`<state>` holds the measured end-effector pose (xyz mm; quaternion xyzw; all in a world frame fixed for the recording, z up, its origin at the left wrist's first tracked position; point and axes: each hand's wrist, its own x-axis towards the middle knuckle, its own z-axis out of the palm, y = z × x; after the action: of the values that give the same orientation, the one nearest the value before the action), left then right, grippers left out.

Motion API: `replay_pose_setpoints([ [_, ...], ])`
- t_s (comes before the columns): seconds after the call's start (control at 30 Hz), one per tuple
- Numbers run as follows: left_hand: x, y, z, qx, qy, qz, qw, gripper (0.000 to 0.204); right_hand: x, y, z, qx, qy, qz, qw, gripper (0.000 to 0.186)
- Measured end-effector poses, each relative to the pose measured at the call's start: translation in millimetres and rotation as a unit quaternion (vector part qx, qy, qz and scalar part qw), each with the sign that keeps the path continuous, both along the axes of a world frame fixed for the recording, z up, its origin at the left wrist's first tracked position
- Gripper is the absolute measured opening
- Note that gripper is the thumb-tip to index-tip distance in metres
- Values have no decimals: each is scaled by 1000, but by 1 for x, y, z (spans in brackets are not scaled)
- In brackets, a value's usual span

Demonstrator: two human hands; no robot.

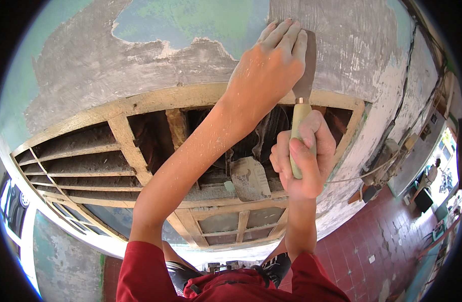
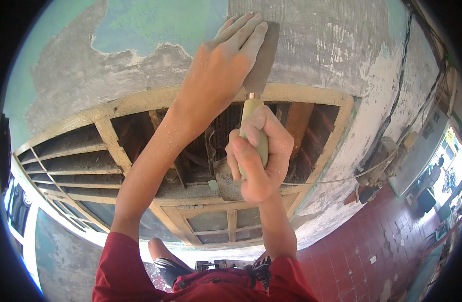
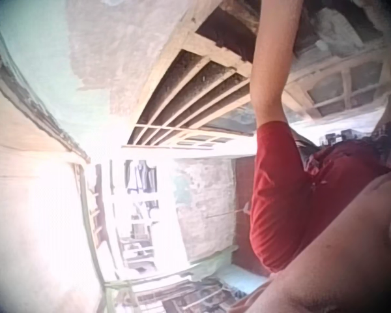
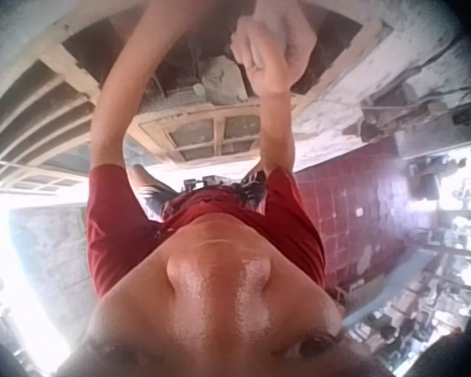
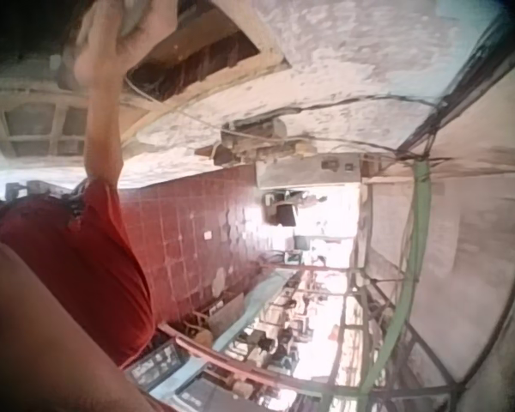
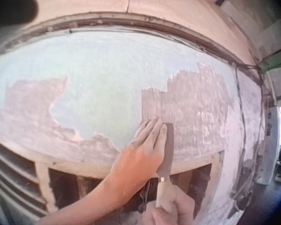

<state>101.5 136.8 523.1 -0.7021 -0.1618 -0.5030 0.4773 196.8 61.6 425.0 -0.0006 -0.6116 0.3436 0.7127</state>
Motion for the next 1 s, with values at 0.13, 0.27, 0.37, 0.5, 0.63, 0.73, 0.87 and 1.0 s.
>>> replay_pose_setpoints([
  [0.13, 0, 4, 5, 90, -23, 69, 993, 40, -2, 1, 7, -6, -6, -3, 1000, 18],
  [0.27, 2, 4, -3, 54, -8, 61, 997, 40, -8, 4, 3, 2, -23, -59, 998, 18],
  [0.37, 6, -3, -11, 61, -3, 77, 995, 41, -8, 3, 7, 4, -27, -69, 997, 16],
  [0.5, 5, -2, -14, 71, 0, 83, 994, 41, -7, -1, 4, -29, 6, -9, 1000, 15],
  [0.63, 8, 1, -8, 89, -3, 91, 992, 41, -3, 0, 7, -15, 6, 8, 1000, 15],
  [0.73, 8, 1, -4, 78, -6, 103, 992, 42, -5, 1, 13, -17, 16, 26, 999, 15],
  [0.87, 9, 2, -9, 84, -8, 84, 993, 41, -4, -3, 8, -25, 7, -5, 1000, 16],
  [1.0, 8, 0, -1, 82, -11, 91, 992, 39, -1, 1, 13, -6, -3, 7, 1000, 16],
])
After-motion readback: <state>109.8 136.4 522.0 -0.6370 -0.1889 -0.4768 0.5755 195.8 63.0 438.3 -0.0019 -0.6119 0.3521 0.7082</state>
